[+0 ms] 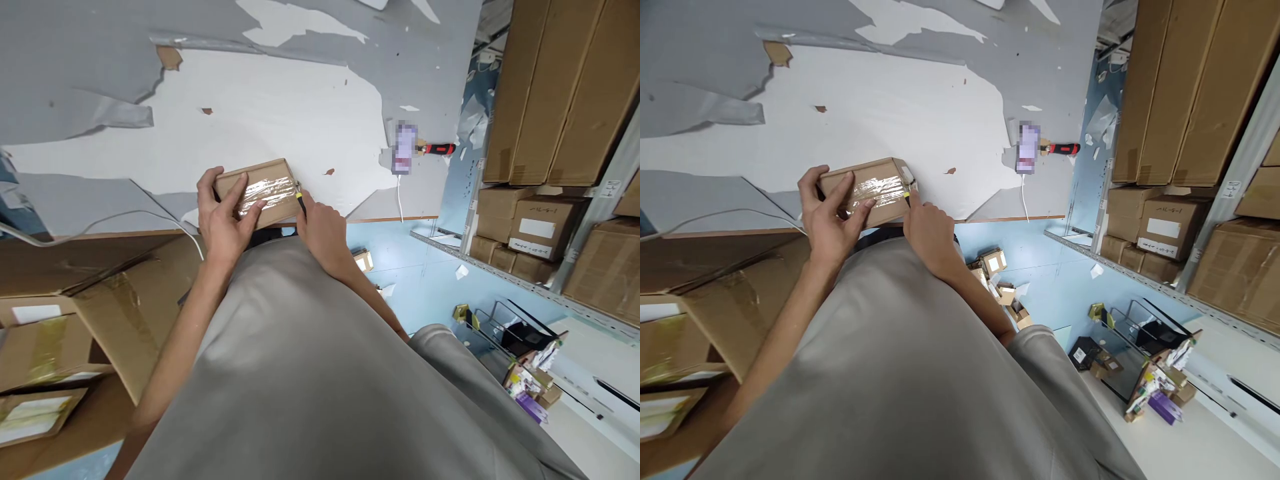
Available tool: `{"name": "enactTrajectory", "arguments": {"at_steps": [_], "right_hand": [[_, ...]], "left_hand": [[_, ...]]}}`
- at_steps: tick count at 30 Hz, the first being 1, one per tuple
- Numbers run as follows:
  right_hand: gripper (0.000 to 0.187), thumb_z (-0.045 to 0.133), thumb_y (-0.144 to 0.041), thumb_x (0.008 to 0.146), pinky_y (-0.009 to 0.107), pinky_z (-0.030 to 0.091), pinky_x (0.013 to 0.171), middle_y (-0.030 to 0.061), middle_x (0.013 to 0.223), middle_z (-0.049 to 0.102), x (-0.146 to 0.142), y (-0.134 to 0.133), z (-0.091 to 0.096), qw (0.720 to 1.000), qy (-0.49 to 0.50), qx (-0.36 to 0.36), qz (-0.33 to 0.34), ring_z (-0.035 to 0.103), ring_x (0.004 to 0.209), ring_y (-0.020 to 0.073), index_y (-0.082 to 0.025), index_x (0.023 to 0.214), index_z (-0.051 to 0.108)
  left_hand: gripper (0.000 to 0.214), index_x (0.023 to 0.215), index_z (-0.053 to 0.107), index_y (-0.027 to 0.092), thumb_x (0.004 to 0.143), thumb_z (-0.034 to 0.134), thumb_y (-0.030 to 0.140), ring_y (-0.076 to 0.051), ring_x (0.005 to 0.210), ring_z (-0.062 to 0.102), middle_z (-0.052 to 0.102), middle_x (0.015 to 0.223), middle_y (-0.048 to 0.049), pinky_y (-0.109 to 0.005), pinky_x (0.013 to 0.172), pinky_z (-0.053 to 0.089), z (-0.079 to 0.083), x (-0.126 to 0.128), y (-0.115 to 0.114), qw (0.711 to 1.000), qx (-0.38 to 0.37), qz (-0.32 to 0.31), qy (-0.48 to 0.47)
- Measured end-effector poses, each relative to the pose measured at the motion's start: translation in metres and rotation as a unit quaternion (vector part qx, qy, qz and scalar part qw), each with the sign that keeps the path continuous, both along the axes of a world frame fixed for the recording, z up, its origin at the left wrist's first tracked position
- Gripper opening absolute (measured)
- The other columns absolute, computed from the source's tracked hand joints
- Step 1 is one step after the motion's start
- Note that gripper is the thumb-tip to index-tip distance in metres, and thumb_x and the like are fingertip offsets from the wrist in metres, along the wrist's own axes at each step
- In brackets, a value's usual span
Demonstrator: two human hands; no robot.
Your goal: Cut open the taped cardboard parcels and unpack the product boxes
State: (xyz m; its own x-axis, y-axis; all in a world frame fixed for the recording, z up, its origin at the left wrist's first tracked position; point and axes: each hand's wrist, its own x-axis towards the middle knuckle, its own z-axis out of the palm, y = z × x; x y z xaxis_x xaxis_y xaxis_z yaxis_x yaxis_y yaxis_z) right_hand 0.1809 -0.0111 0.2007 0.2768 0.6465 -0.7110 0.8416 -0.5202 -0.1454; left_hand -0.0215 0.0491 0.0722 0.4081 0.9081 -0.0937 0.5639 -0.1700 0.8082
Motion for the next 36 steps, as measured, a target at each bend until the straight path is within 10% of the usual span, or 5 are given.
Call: {"name": "enactTrajectory", "arguments": {"at_steps": [15,22,31,36], "right_hand": [[0.060,0.036,-0.019,0.126,0.041,0.066,0.108,0.0191,0.141,0.084,0.002,0.014,0.005,0.998,-0.018,-0.045,0.041,0.083,0.129,0.0296,-0.021,0.185,0.045],[0.058,0.035,-0.027,0.127,0.044,0.067,0.108,0.0179,0.136,0.087,-0.005,0.014,-0.014,0.999,-0.014,-0.018,-0.024,0.083,0.126,0.0335,-0.019,0.183,0.047],[0.055,0.037,-0.040,0.128,0.044,0.066,0.110,0.0126,0.145,0.086,0.000,0.000,-0.034,0.996,0.005,0.044,-0.078,0.084,0.126,0.0321,-0.026,0.177,0.057],[0.052,0.033,-0.048,0.131,0.029,0.066,0.091,0.0080,0.126,0.090,-0.004,-0.013,-0.048,0.967,0.121,0.094,-0.201,0.087,0.093,0.0191,-0.024,0.162,0.065]], "left_hand": [[0.061,0.163,0.075,0.043,0.103,0.084,0.053,-0.036,0.177,0.045,0.048,0.182,-0.0100,-0.059,0.145,0.044,0.001,-0.002,0.000,0.998,-0.036,0.018,0.039],[0.068,0.165,0.073,0.021,0.106,0.081,0.052,-0.040,0.172,0.046,0.046,0.181,-0.0211,-0.063,0.142,0.045,0.002,0.003,0.002,1.000,-0.007,0.009,0.028],[0.064,0.164,0.075,0.024,0.106,0.080,0.051,-0.037,0.174,0.046,0.049,0.181,-0.0182,-0.059,0.142,0.047,0.006,0.008,0.002,0.999,-0.010,0.023,0.047],[0.062,0.163,0.075,0.025,0.107,0.081,0.051,-0.036,0.174,0.046,0.049,0.181,-0.0165,-0.060,0.143,0.046,0.004,0.006,0.001,0.999,-0.010,0.023,0.044]]}}
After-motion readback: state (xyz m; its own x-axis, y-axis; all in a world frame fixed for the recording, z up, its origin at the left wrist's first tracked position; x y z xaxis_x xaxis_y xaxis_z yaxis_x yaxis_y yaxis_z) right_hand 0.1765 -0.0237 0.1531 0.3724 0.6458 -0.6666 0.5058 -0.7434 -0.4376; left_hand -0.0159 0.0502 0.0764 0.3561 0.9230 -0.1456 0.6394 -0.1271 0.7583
